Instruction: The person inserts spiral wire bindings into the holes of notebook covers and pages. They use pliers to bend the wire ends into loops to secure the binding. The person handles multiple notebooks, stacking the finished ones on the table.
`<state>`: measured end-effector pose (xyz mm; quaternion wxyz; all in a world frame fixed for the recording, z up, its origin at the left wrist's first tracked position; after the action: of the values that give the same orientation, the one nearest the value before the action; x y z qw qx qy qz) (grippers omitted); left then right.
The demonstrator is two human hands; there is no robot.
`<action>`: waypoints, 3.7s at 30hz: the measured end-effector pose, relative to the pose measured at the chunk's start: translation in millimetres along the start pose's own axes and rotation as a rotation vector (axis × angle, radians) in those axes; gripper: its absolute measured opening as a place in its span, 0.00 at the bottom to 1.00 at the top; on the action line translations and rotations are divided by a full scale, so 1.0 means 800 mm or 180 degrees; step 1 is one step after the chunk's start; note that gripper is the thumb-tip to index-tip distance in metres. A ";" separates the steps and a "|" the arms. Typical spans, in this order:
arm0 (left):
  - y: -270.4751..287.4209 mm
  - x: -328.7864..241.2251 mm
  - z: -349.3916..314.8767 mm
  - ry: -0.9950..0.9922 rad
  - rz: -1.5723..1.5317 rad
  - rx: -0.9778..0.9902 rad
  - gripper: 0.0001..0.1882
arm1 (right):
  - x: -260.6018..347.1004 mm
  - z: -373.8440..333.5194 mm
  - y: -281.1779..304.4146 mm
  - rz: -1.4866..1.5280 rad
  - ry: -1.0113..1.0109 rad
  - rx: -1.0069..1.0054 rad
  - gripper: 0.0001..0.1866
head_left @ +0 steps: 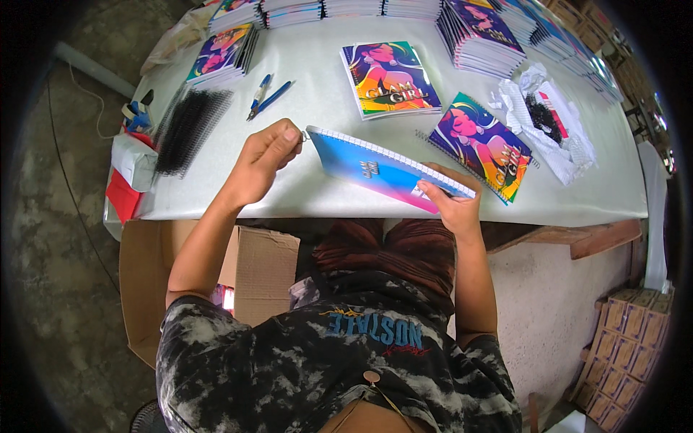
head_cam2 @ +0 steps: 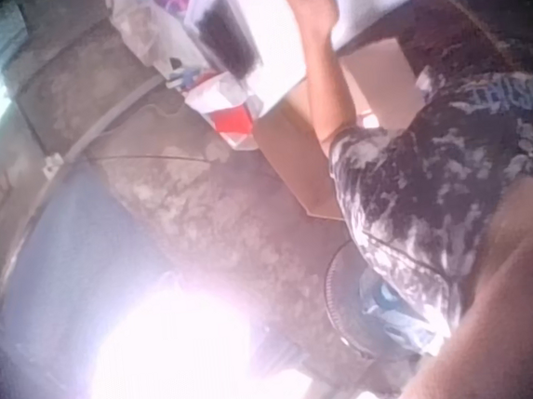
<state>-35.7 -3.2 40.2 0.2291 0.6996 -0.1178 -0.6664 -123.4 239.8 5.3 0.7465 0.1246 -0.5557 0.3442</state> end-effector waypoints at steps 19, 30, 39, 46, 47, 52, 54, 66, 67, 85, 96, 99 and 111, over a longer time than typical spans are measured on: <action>0.016 -0.019 0.015 -0.0432 -0.0164 0.0284 0.07 | 0.022 0.001 -0.015 0.0025 0.0700 0.0711 0.16; 0.012 -0.116 0.008 -0.1502 0.3138 -0.0256 0.10 | 0.026 0.002 -0.017 -0.0423 0.0426 0.0398 0.12; -0.003 -0.122 0.008 -0.1358 0.3533 -0.0252 0.11 | 0.020 -0.006 -0.011 -0.0233 0.0355 0.0382 0.12; -0.011 -0.128 0.009 -0.1467 0.3922 0.0066 0.11 | 0.017 -0.011 -0.023 -0.0461 0.0428 0.0423 0.14; -0.012 -0.133 0.004 -0.1745 0.3845 -0.0120 0.11 | 0.018 -0.011 -0.024 -0.0561 0.0504 0.0441 0.15; -0.007 -0.127 0.009 -0.1512 0.3859 0.0104 0.12 | 0.028 -0.010 -0.030 -0.0976 0.0873 0.0559 0.19; -0.011 -0.145 0.009 -0.1949 0.4078 -0.0274 0.10 | 0.030 -0.008 -0.028 -0.1069 0.0891 0.0508 0.19; -0.020 -0.123 0.014 -0.1883 0.3796 0.0386 0.11 | 0.028 -0.013 -0.036 -0.1027 0.0888 0.0382 0.16; -0.020 -0.130 0.012 -0.1992 0.3904 0.0157 0.11 | 0.031 -0.012 -0.039 -0.1022 0.0889 0.0375 0.16; -0.011 -0.144 -0.019 -0.2513 0.4232 -0.2097 0.44 | 0.038 -0.020 -0.042 -0.1092 0.1297 0.0254 0.14; -0.057 -0.009 -0.018 -0.2536 0.3047 -0.1780 0.56 | 0.048 -0.029 -0.060 -0.1298 0.1775 0.0491 0.21; -0.064 -0.032 -0.046 -0.3391 0.3728 -0.2213 0.62 | 0.042 -0.031 -0.037 -0.1083 0.1748 0.0354 0.17; 0.048 0.053 -0.026 -0.2490 0.2634 -0.3415 0.60 | 0.051 -0.034 -0.069 -0.1131 0.1802 0.0673 0.15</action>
<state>-6.2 -53.3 21.4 0.7076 0.1067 -0.1030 -0.6909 -61.4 229.9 44.0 0.9022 0.1956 -0.2575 0.2854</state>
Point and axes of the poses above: each hand's wrist, its own z-axis towards the middle knuckle, its own y-axis out of the back of the hand, x = y × z, the point moved 9 cm from there along z, towards the middle knuckle, and after that the axes turned 13 degrees about z, right-handed, at the moved point
